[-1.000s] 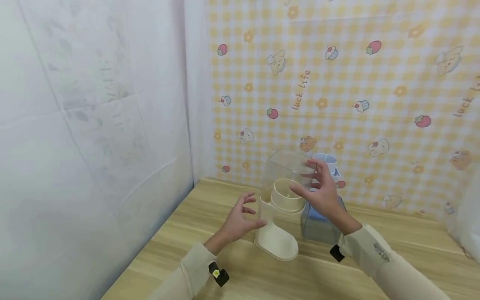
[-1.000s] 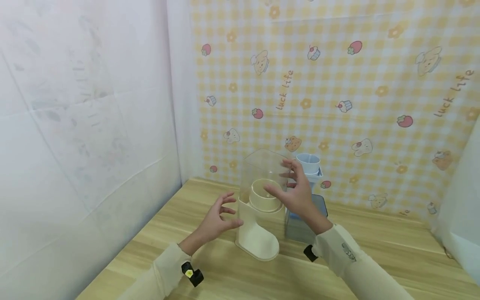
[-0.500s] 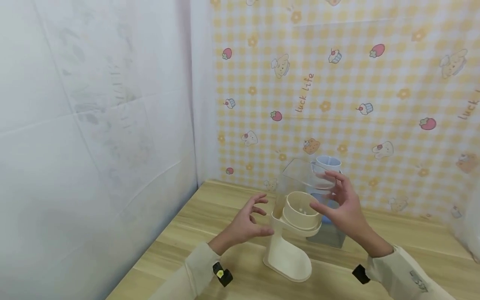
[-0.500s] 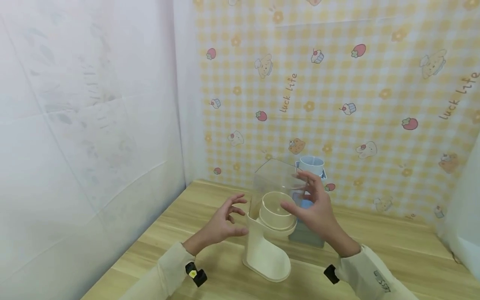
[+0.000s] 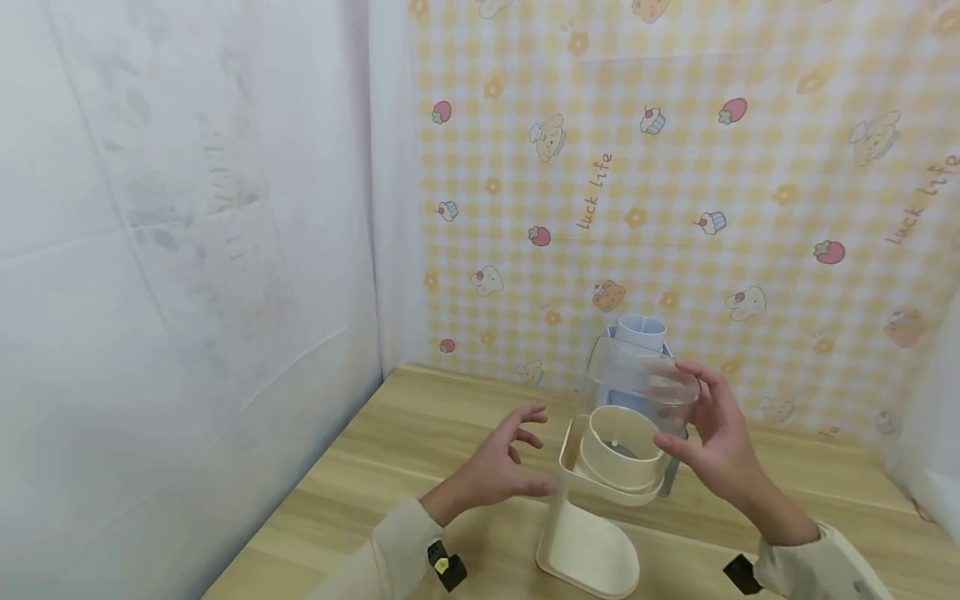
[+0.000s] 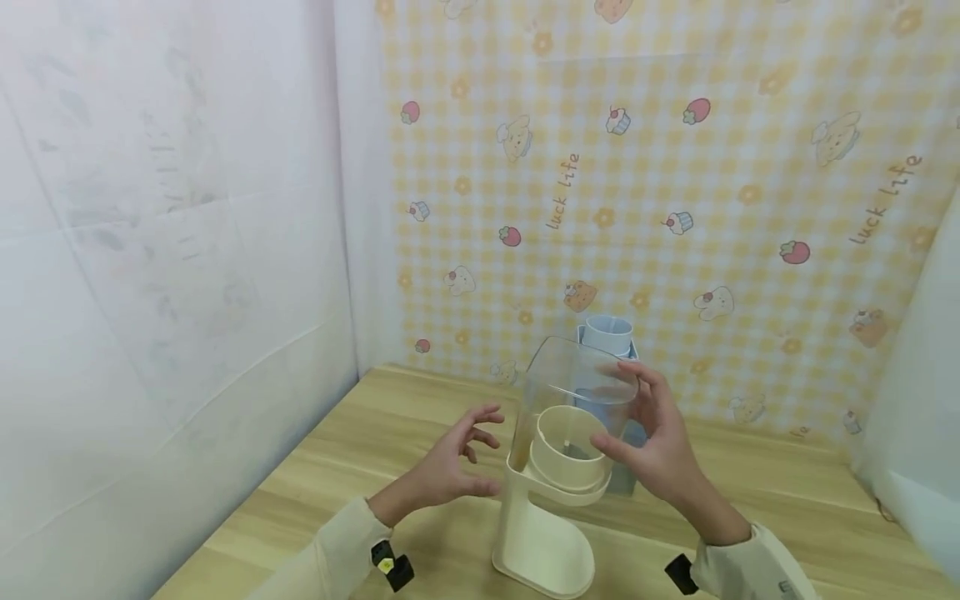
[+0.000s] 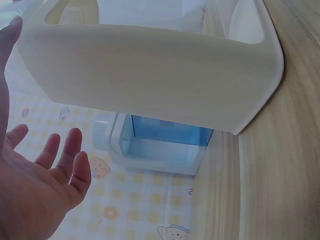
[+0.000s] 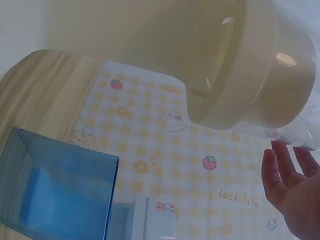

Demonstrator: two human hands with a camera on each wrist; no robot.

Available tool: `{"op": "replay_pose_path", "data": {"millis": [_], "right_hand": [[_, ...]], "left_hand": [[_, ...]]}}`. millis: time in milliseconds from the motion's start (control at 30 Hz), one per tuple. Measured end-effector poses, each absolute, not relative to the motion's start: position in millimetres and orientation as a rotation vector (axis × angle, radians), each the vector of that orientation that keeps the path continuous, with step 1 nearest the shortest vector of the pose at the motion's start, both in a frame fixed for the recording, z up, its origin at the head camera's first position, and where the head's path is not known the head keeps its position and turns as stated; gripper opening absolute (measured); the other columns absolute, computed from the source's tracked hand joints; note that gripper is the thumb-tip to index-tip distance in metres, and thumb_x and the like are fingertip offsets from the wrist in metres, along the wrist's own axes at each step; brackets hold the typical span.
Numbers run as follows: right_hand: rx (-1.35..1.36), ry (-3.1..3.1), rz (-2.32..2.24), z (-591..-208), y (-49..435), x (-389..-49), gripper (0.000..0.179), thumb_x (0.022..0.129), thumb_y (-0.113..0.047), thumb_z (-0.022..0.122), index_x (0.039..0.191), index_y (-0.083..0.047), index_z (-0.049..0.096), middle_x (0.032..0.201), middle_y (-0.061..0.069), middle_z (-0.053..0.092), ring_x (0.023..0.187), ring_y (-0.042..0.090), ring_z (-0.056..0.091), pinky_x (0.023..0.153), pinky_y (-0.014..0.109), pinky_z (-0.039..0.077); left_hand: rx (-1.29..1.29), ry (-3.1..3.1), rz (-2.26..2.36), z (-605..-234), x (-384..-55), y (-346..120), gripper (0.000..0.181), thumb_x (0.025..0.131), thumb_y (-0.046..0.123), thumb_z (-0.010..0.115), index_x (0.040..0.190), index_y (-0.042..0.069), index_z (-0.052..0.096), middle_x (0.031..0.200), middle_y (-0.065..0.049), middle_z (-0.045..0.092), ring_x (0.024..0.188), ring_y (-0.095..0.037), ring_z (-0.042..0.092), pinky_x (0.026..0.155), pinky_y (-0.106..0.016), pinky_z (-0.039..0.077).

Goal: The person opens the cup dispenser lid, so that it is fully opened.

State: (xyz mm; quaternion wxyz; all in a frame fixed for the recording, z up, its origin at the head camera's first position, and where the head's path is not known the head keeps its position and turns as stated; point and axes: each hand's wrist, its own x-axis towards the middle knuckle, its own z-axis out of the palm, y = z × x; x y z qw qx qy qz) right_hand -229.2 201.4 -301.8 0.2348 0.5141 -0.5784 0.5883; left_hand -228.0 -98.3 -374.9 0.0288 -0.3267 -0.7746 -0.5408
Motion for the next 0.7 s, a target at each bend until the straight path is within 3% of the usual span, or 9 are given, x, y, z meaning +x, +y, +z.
{"op": "replay_pose_path", "data": {"millis": [267,433,700], "right_hand": [[1.41,-1.579,1.634,-304.0,206.8,-225.9,0.079,0.075,0.019,0.072,0.141,0.014,0.03,0.14,0.02,0.044,0.118,0.023,0.059,0.084,0.024,0.053],[1.459,-1.525,1.688,-306.8,204.1,-225.2,0.078,0.079,0.016,0.071,0.143,0.014,0.028,0.141,0.023,0.043,0.12,0.027,0.059,0.083,0.027,0.055],[1.456,-1.504,1.704,-307.0,198.5,-227.4,0.075,0.084,0.006,0.073,0.145,0.008,0.029,0.142,0.023,0.046,0.121,0.028,0.058,0.085,0.03,0.055]], "left_hand": [[-1.044,-2.466,-1.5,-379.8,-220.9,-87.9,0.103,0.076,0.027,0.087,0.156,0.022,0.021,0.15,0.001,0.038,0.12,-0.015,0.049,0.089,-0.036,0.044],[-1.093,-2.413,-1.454,-380.6,-221.5,-82.8,0.101,0.08,0.028,0.084,0.156,0.023,0.018,0.152,0.002,0.036,0.124,-0.016,0.048,0.091,-0.032,0.043],[-1.146,-2.286,-1.478,-376.7,-226.2,-74.4,0.088,0.086,0.05,0.071,0.155,0.024,0.022,0.153,0.002,0.037,0.129,-0.018,0.048,0.093,-0.033,0.044]]}}
